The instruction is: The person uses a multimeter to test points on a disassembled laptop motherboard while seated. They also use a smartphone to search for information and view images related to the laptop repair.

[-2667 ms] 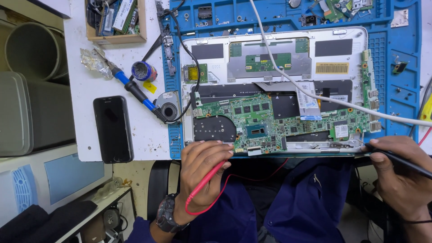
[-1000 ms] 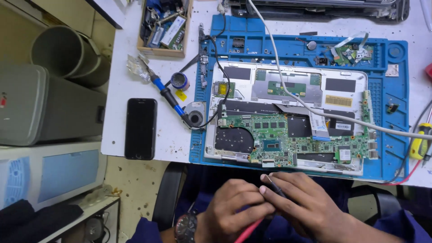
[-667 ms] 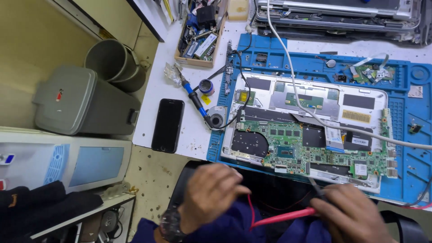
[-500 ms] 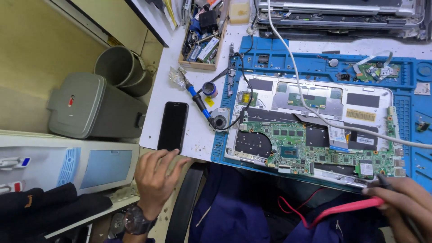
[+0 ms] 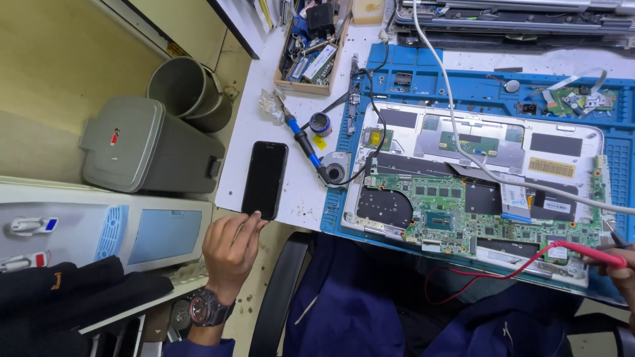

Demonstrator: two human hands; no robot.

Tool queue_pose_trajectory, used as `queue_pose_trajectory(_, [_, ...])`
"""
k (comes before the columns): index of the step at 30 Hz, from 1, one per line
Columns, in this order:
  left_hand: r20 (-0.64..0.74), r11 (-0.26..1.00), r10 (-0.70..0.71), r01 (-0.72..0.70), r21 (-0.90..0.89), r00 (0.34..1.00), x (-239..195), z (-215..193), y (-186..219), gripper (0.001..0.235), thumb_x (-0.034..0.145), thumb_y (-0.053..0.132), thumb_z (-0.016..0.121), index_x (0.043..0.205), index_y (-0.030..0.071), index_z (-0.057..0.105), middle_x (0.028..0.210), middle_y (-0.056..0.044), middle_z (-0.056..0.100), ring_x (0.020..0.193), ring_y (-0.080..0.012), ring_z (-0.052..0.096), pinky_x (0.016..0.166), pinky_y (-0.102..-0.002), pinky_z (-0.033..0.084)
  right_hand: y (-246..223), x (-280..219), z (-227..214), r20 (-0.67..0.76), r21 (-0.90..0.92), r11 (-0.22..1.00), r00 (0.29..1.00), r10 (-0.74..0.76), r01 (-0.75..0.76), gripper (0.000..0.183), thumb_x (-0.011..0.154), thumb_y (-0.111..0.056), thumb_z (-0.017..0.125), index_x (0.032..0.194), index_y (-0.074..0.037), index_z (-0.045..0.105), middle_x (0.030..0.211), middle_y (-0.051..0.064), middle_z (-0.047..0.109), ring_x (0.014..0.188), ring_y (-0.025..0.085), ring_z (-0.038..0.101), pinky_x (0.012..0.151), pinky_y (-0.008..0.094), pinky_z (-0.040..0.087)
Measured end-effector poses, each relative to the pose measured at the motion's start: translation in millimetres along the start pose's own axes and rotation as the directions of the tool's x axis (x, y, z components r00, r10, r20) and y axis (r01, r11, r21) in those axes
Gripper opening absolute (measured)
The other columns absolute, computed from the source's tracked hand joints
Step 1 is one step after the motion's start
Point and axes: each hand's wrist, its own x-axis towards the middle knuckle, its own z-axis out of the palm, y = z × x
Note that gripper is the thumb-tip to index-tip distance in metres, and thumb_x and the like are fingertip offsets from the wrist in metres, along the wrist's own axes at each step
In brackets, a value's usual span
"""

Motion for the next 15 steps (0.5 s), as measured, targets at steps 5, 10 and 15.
queue_pose_trajectory(5, [0.002,1.000,0.025,-0.025,0.009,1.000,1.7,-2.1,-2.7,0.016,0.092,0.012,0.083,0.104,0.004,0.078,0.092,-0.010,0.073,0.082,-0.0247,0.066,0.067,-0.036,0.051,-2.3,2.3,8.3,-0.012,0.075,0.997,1.000,-0.012,0.013,0.055,0.115,-0.038,0.044,0.112,0.009,0.072,0.106,0.021,0.068,0.099,0.032,0.063,0.091,0.044,0.051])
queue_pose_trajectory(10, [0.011,0.999,0.041,-0.041,0.033,0.999,-4.0,1.5,-6.9,0.015,0.092,0.016,0.084,0.102,0.005,0.079,0.092,-0.009,0.073,0.082,-0.0243,0.067,0.067,-0.035,0.053,-37.8,-6.0,-10.8,-0.029,0.129,0.992,1.000,-0.001,0.005,0.052,0.115,-0.036,0.046,0.101,0.009,0.068,0.107,0.021,0.068,0.102,0.034,0.066,0.092,0.045,0.054])
queue_pose_trajectory(15, [0.027,0.999,0.028,-0.028,0.025,0.999,-19.0,8.6,-11.5,0.020,0.091,0.014,0.086,0.106,0.003,0.079,0.097,-0.013,0.076,0.087,-0.0260,0.069,0.070,-0.037,0.056,-111.7,-8.7,-26.6,-0.049,0.196,0.979,0.998,-0.050,0.058,0.042,0.115,-0.031,0.047,0.110,0.006,0.067,0.094,0.018,0.068,0.096,0.029,0.067,0.092,0.039,0.053])
